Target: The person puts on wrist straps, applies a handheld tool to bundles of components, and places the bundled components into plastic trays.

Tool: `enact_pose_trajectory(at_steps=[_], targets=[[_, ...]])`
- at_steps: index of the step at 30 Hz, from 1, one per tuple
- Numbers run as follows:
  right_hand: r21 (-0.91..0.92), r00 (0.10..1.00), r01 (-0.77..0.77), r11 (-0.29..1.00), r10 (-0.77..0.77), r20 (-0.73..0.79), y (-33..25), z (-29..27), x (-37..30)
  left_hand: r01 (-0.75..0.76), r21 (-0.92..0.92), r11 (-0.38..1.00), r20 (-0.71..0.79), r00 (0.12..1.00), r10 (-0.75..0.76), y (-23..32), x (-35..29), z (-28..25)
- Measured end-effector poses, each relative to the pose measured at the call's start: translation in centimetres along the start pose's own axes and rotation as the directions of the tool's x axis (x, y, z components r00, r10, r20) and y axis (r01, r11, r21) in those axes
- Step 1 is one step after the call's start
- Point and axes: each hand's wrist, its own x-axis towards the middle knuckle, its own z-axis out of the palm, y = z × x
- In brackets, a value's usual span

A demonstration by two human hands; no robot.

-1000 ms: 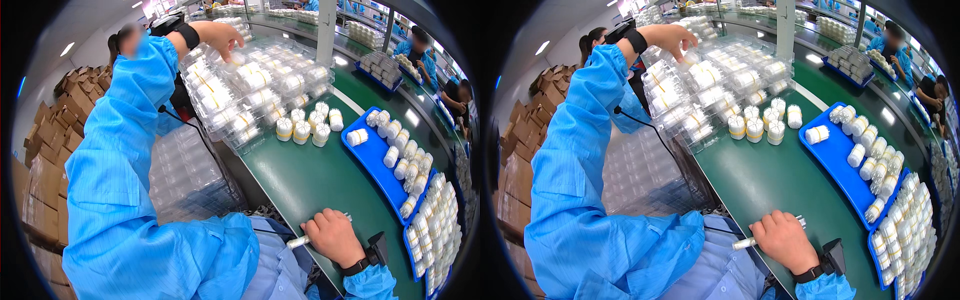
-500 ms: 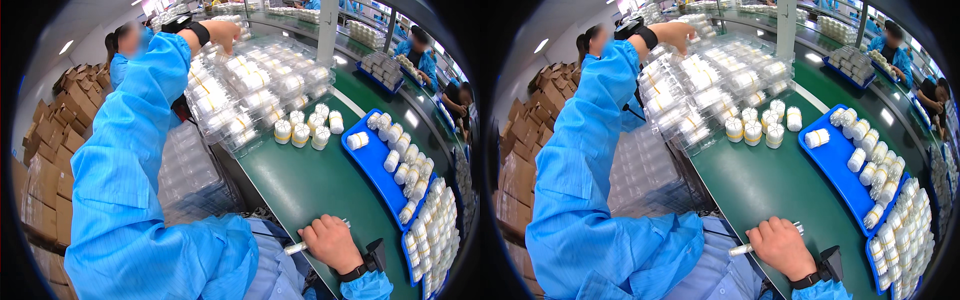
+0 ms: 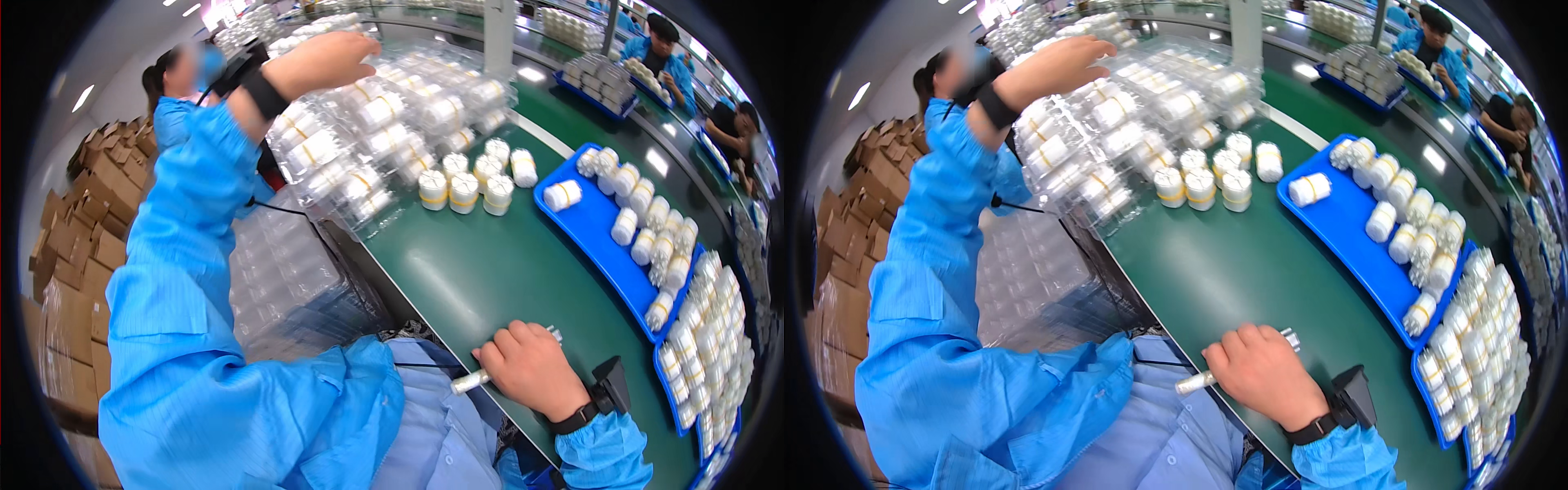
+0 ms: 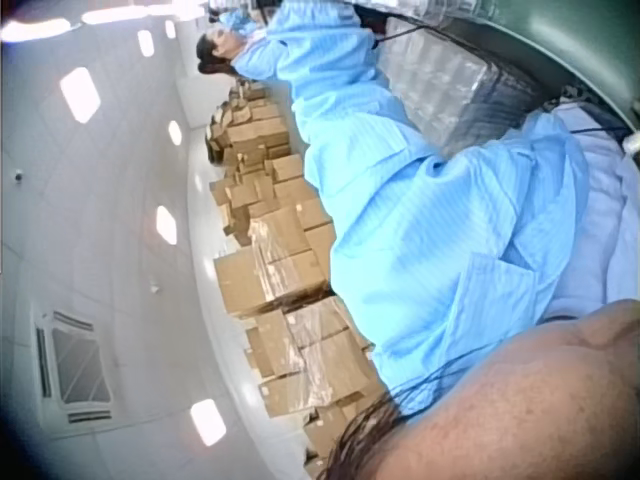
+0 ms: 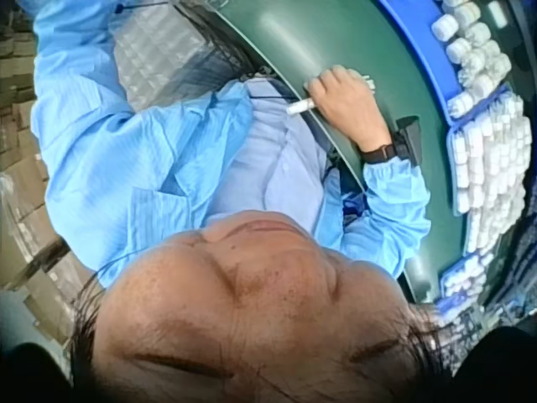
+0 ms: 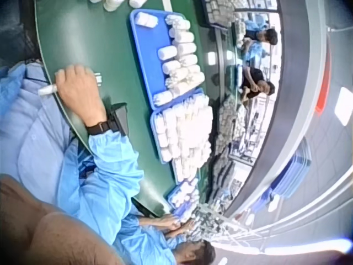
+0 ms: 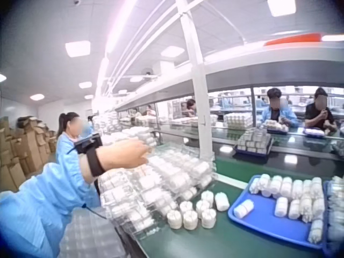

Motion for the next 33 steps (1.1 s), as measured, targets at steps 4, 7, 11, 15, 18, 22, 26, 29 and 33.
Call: enact_pose_trajectory(at_steps=[4,7,11,15,18,22,26,29,33], targets=[[-0.05,1.0,0.017,0.999,-0.017,0.007,0.1,0.2,-0.1,-0.134,-0.155,0.979,-0.169,0.98,0.107,13.2,-4.2,-4.6],[-0.079,1.0,0.009,0.997,-0.01,-0.007,0.3,0.3,-0.5,-0.164,-0.253,0.954,-0.178,0.977,0.121,20.4,-4.7,-3.5],[-0.09,1.0,0.019,0.996,-0.021,-0.017,0.0,0.3,-0.4,-0.018,-0.223,0.975,-0.18,0.983,-0.023,24.4,-3.2,1.7],[-0.071,1.0,0.015,0.997,-0.016,-0.02,-0.1,0.4,-0.4,0.032,-0.227,0.973,-0.236,0.968,-0.087,25.3,-2.3,6.9],[-0.076,0.999,0.01,0.997,-0.013,-0.038,0.0,0.6,-0.6,0.073,-0.182,0.981,-0.215,0.97,-0.112,26.6,-2.9,7.1],[-0.058,0.999,0.014,0.998,-0.016,-0.039,0.1,0.7,-0.5,0.038,-0.169,0.985,-0.292,0.952,-0.087,27.2,-3.9,7.8],[-0.071,0.999,0.028,0.997,-0.031,-0.038,0.2,0.4,-0.5,0.016,-0.235,0.972,-0.345,0.933,-0.099,27.1,-3.6,7.6],[-0.091,0.999,0.031,0.995,-0.034,-0.039,0.2,0.3,-0.5,0.026,-0.27,0.962,-0.402,0.905,-0.138,26.3,-2.4,8.2],[0.247,0.967,-0.115,0.962,0.165,-0.193,-0.7,-2.4,-0.1,0.013,-0.338,0.941,-0.488,0.853,-0.187,26.2,-1.8,8.8]])
